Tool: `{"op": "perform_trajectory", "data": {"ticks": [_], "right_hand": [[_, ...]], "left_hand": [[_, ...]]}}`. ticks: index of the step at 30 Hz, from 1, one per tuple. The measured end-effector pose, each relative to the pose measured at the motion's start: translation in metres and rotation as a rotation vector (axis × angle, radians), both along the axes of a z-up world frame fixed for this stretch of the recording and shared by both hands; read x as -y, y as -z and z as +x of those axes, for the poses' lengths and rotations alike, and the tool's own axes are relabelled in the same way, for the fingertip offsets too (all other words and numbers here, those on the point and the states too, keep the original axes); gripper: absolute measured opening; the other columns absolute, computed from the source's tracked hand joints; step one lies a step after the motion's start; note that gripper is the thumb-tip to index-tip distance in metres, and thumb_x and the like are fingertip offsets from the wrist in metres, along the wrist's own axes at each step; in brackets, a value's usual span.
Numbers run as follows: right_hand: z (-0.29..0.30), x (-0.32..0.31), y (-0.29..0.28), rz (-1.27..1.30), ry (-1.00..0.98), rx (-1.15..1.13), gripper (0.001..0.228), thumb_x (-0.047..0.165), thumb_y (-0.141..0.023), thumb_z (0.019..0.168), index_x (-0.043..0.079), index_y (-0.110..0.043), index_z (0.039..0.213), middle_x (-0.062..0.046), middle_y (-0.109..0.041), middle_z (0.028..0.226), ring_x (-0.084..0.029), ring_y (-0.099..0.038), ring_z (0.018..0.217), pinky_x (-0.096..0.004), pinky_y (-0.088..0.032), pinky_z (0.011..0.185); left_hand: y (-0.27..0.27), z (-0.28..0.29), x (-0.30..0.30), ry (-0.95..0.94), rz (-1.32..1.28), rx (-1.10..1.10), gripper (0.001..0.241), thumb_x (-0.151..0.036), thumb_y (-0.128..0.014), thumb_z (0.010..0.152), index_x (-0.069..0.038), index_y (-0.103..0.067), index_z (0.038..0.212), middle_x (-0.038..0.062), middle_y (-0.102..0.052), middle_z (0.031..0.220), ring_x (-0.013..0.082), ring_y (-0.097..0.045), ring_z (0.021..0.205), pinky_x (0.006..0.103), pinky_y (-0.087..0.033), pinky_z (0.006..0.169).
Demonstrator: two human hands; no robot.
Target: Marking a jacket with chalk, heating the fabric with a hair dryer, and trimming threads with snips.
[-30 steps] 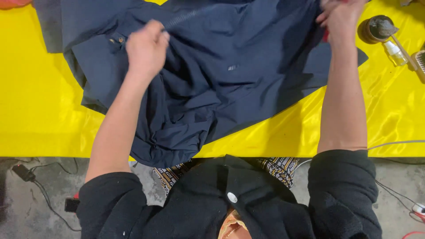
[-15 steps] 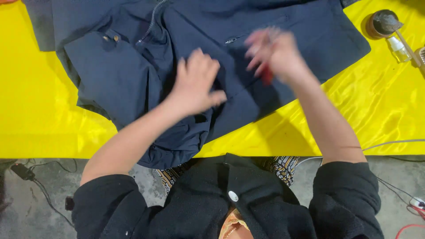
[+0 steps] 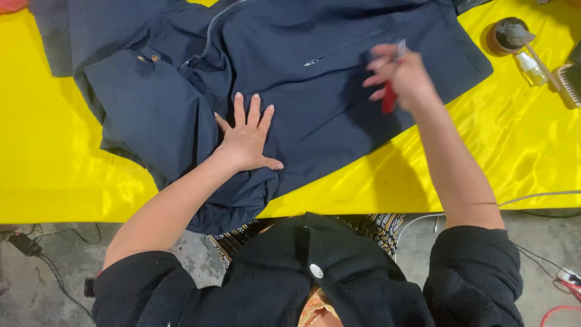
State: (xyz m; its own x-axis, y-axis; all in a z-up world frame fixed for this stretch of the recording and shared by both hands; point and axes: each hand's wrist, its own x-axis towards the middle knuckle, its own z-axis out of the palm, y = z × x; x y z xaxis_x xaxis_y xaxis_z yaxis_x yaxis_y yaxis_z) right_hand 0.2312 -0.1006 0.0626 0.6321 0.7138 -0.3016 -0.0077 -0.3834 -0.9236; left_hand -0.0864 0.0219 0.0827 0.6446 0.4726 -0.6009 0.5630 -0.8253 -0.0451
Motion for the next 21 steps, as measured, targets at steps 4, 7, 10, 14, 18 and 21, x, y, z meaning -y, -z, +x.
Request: {"op": "perform_trajectory", "data": {"ticks": [4, 7, 10, 14, 18, 21], "right_hand": [[-0.041, 0.006, -0.027, -0.186, -0.399, -0.104, 0.036, 0.022, -0.056, 0.102, 0.013, -0.061, 0.136, -0.012, -0.071, 0.122, -0.026, -0.077, 0.089, -0.031, -0.061, 0.07], [-0.019, 0.009, -0.012, -0.176, -0.3, -0.01, 0.029, 0.021, -0.056, 0.105, 0.013, -0.062, 0.132, -0.009, -0.073, 0.117, -0.02, -0.076, 0.082, -0.026, -0.06, 0.066], [0.034, 0.028, 0.01, -0.075, 0.021, 0.199, 0.022, 0.019, -0.058, 0.106, 0.017, -0.061, 0.128, -0.004, -0.067, 0.098, -0.011, -0.068, 0.07, -0.022, -0.056, 0.053], [0.131, 0.091, 0.036, 0.037, 0.158, 0.736, 0.041, 0.028, -0.091, 0.105, 0.011, -0.056, 0.118, -0.002, -0.05, 0.104, -0.015, -0.05, 0.094, -0.03, -0.044, 0.077], [0.146, 0.144, 0.03, -0.175, 0.289, 0.581, 0.039, 0.024, -0.083, 0.105, 0.014, -0.048, 0.119, -0.013, -0.056, 0.116, -0.017, -0.059, 0.102, -0.032, -0.046, 0.079], [0.187, 0.172, 0.079, -0.612, 0.327, 0.716, 0.029, 0.021, -0.085, 0.092, 0.012, -0.067, 0.113, -0.02, -0.069, 0.113, -0.039, -0.069, 0.09, -0.052, -0.053, 0.067]], "left_hand": [[0.004, 0.002, 0.002, -0.003, 0.01, -0.063, 0.135, -0.084, -0.067, 0.075, -0.019, 0.01, 0.165, 0.014, 0.02, 0.171, 0.0474, 0.022, 0.153, 0.079, -0.012, 0.115], [0.006, 0.001, 0.002, -0.017, 0.022, -0.044, 0.135, -0.085, -0.068, 0.074, -0.021, 0.009, 0.165, 0.013, 0.02, 0.172, 0.0467, 0.021, 0.153, 0.0774, -0.012, 0.116], [0.008, -0.002, 0.002, -0.02, 0.01, -0.013, 0.135, -0.084, -0.07, 0.073, -0.021, 0.008, 0.165, 0.013, 0.019, 0.171, 0.0465, 0.02, 0.154, 0.0776, -0.012, 0.116], [0.01, -0.002, 0.0, -0.034, 0.004, 0.015, 0.136, -0.083, -0.072, 0.072, -0.022, 0.006, 0.165, 0.012, 0.019, 0.171, 0.0459, 0.019, 0.154, 0.077, -0.011, 0.116], [0.011, -0.001, 0.0, -0.021, 0.026, 0.001, 0.137, -0.084, -0.071, 0.071, -0.022, 0.007, 0.165, 0.013, 0.019, 0.171, 0.0464, 0.019, 0.154, 0.0773, -0.013, 0.116], [0.009, -0.001, 0.0, -0.015, -0.037, -0.047, 0.137, -0.082, -0.068, 0.076, -0.018, 0.014, 0.165, 0.015, 0.025, 0.17, 0.0482, 0.027, 0.151, 0.0814, -0.009, 0.113]]}}
